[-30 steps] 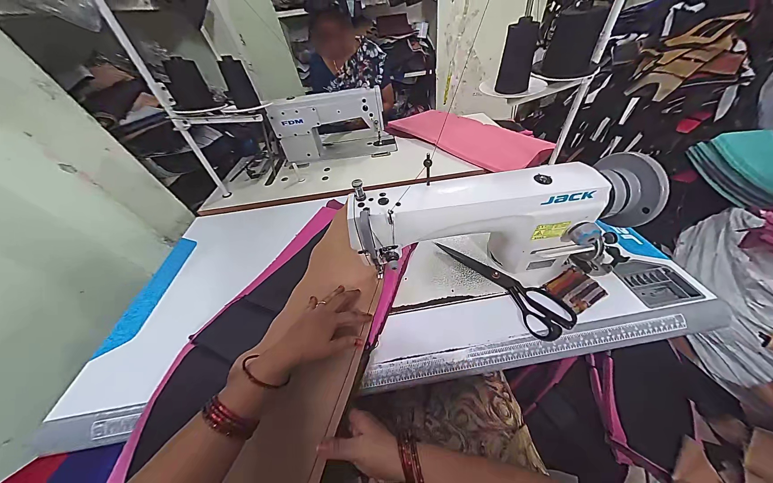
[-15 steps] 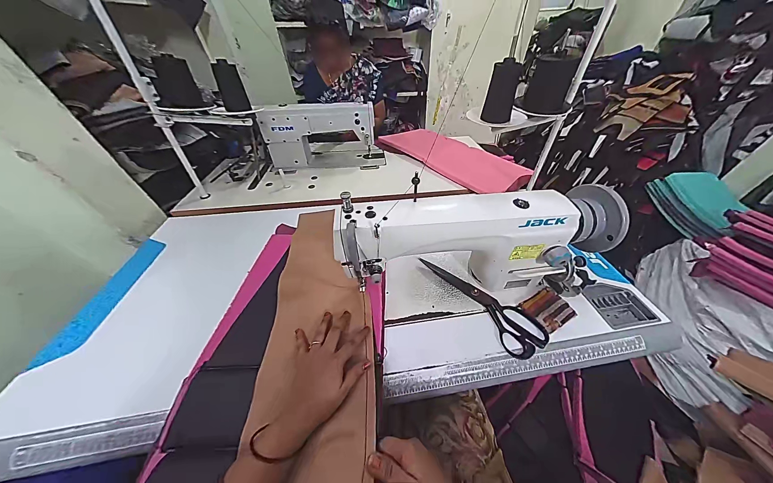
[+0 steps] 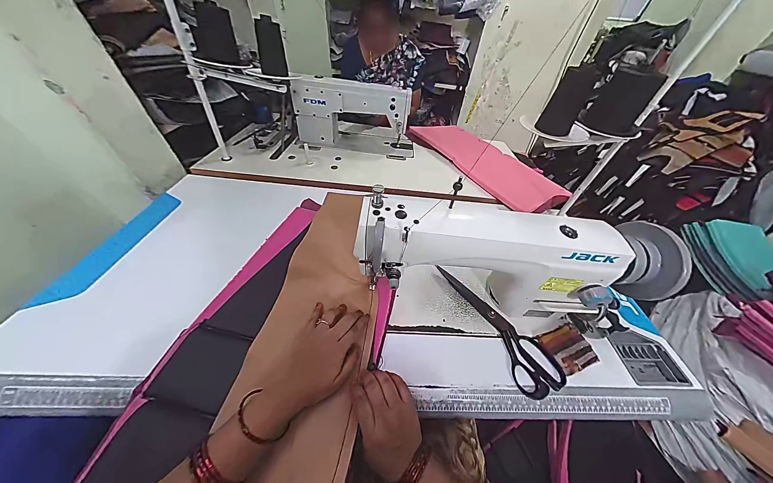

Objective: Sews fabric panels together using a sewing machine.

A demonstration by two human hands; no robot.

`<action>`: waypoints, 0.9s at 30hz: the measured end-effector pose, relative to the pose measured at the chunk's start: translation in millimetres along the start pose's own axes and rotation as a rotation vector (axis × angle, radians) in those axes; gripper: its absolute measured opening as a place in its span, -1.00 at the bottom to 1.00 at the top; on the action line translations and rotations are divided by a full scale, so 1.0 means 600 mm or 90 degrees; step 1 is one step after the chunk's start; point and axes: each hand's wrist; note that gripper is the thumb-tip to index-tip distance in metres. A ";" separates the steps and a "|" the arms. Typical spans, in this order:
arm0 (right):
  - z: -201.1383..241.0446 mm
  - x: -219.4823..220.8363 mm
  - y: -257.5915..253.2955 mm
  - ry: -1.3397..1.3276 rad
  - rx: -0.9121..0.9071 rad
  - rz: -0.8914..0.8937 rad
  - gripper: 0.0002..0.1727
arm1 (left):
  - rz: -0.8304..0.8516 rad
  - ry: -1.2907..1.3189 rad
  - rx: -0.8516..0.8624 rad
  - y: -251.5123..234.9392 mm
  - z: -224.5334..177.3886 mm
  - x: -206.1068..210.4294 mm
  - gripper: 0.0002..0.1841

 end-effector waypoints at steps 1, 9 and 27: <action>-0.001 0.001 -0.001 -0.001 -0.002 -0.001 -0.67 | -0.015 -0.004 0.011 -0.003 0.003 0.004 -0.41; -0.007 0.007 -0.024 0.006 0.012 0.009 -0.67 | 0.015 -0.020 0.020 -0.032 0.017 0.002 -0.47; -0.042 0.033 -0.071 0.000 0.050 0.064 -0.73 | -0.025 -0.003 0.044 -0.072 0.022 -0.006 -0.69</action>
Point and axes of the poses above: each hand's wrist, its own y-axis away from the middle knuckle, its own x-axis out of the palm, z = x × y, and after that the axes turned 6 degrees about y, right-handed
